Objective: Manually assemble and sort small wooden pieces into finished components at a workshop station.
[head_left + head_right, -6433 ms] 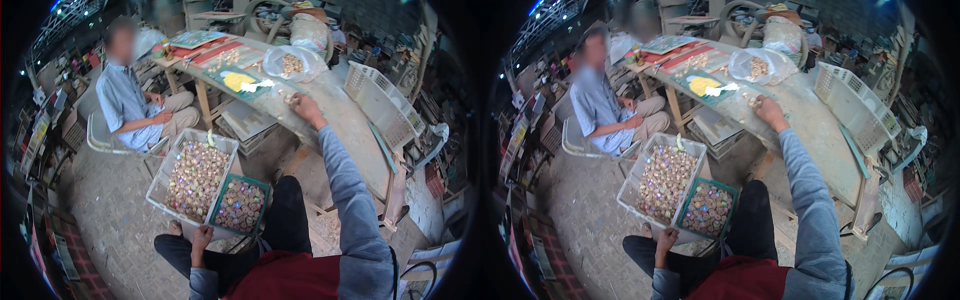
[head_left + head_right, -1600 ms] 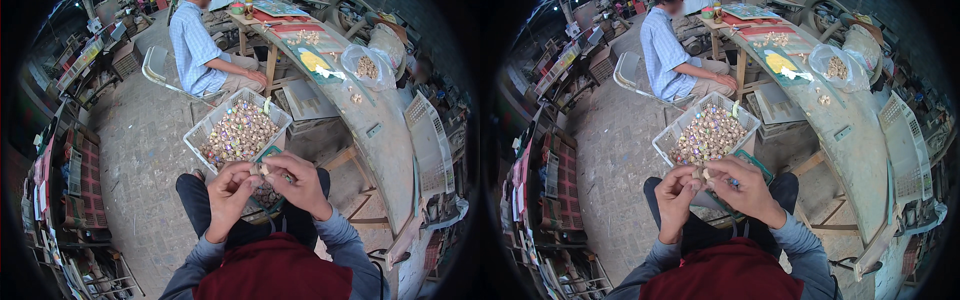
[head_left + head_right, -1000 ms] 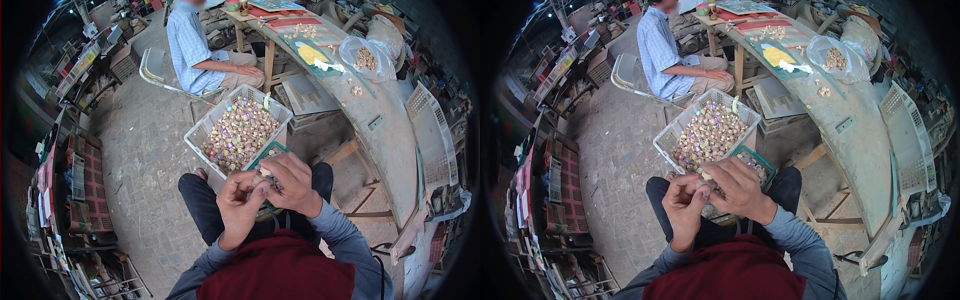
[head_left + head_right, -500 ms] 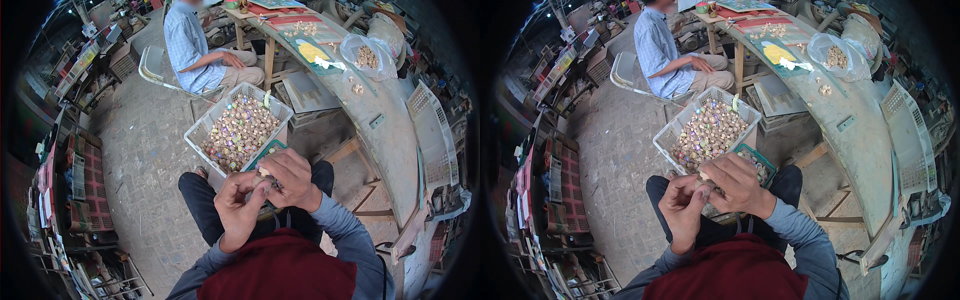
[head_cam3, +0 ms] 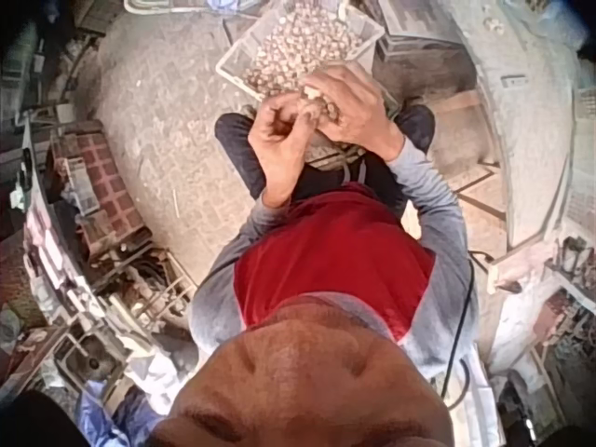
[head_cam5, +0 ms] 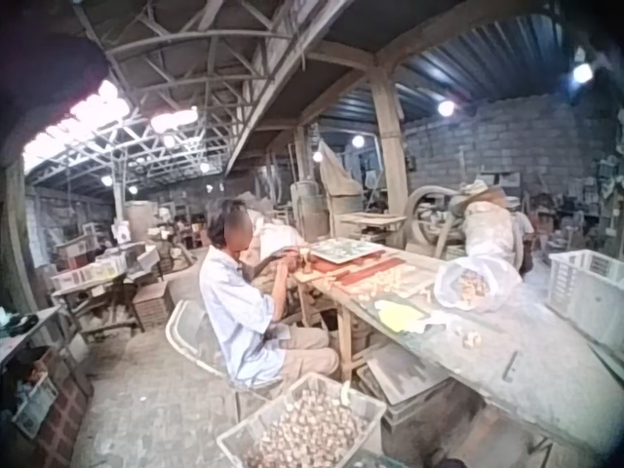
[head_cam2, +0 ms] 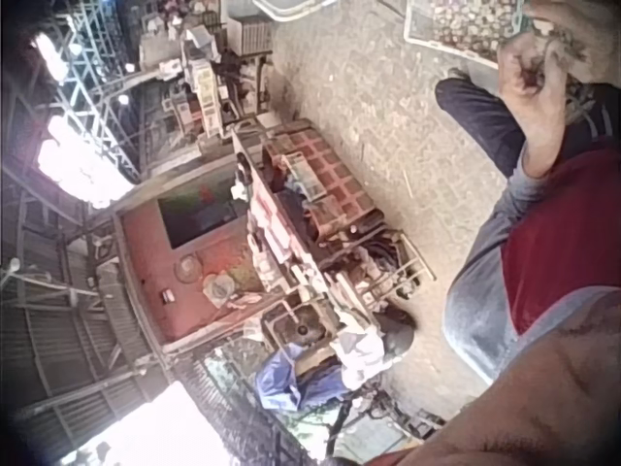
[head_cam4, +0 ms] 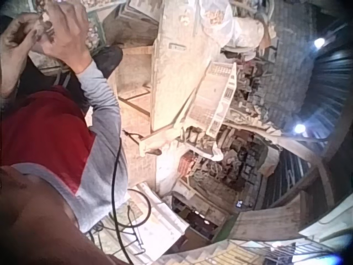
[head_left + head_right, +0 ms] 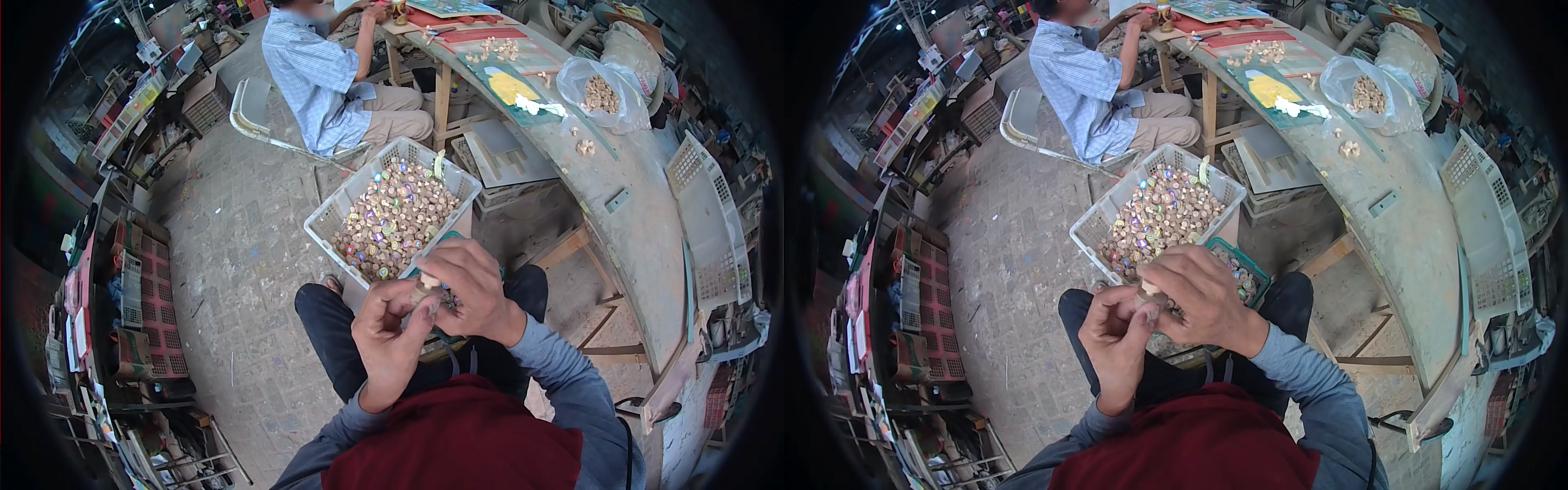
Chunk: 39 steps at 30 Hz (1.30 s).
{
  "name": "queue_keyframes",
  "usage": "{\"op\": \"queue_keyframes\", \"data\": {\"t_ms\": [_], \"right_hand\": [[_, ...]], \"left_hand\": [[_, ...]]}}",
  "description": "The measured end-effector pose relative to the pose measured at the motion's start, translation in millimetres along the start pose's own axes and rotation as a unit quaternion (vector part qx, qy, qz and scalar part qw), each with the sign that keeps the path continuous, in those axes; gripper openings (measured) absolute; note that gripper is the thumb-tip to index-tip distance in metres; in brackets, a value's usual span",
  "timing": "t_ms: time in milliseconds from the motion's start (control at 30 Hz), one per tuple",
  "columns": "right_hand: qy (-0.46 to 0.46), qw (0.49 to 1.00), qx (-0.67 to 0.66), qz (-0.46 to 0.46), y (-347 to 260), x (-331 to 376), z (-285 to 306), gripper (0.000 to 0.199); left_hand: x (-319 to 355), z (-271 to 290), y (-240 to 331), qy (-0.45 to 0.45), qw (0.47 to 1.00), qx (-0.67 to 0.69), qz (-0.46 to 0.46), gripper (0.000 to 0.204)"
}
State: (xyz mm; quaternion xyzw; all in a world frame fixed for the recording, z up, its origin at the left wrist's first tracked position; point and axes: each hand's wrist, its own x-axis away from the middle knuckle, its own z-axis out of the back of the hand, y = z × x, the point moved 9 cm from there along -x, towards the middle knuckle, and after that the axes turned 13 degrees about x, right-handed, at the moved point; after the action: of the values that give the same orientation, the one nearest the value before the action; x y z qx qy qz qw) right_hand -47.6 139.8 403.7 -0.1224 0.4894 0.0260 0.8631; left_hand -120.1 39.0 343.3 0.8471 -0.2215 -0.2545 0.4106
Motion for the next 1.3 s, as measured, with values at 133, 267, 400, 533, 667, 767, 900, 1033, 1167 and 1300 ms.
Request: {"op": "queue_keyframes", "data": {"t_ms": [133, 267, 400, 533, 667, 767, 900, 1033, 1167, 1300], "right_hand": [[0.048, 0.997, -0.014, -0.055, 5.5, 1.4, 13.7, 0.051], [0.019, 1.0, 0.016, -0.002, -3.3, 4.9, 5.7, 0.051], [0.032, 0.999, -0.006, -0.011, -2.7, 11.4, 4.6, 0.05], [0.031, 0.999, -0.018, -0.023, -0.5, 15.4, 0.7, 0.05], [0.018, 0.999, -0.025, -0.022, -1.3, 15.3, -3.1, 0.048], [0.003, 0.999, -0.025, -0.025, 3.0, 20.7, -8.6, 0.047], [-0.086, 0.996, 0.01, -0.018, 14.4, 22.7, -25.9, 0.053], [-0.072, 0.978, 0.042, -0.192, 54.4, 30.1, -14.1, 0.066], [-0.036, 0.964, 0.088, -0.25, 91.6, 66.6, 21.1, 0.061], [-0.033, 0.956, 0.118, -0.268, 107.4, 85.6, 44.9, 0.039]], "left_hand": [[1.1, -3.6, -0.1, -0.009, 0.999, 0.041, -0.002, 0.027], [-1.3, -2.8, -2.4, -0.016, 0.999, 0.045, -0.002, 0.027], [-1.0, 2.2, -10.5, -0.013, 0.998, 0.058, 0.002, 0.025], [-2.2, 4.2, -12.5, -0.006, 0.998, 0.054, 0.026, 0.024], [-0.9, 8.6, -13.0, -0.004, 0.999, 0.04, 0.019, 0.023], [-1.7, 10.6, -16.6, 0.004, 0.999, 0.027, 0.025, 0.022], [-16.6, 28.6, -31.7, 0.042, 0.999, 0.005, 0.033, 0.018], [-63.6, 107.9, -70.4, 0.117, 0.982, -0.141, 0.039, 0.017], [-98.2, 187.2, -156.9, 0.08, 0.892, -0.438, 0.078, 0.026], [-101.9, 247.5, -230.9, 0.044, 0.851, -0.52, 0.063, 0.033]]}}
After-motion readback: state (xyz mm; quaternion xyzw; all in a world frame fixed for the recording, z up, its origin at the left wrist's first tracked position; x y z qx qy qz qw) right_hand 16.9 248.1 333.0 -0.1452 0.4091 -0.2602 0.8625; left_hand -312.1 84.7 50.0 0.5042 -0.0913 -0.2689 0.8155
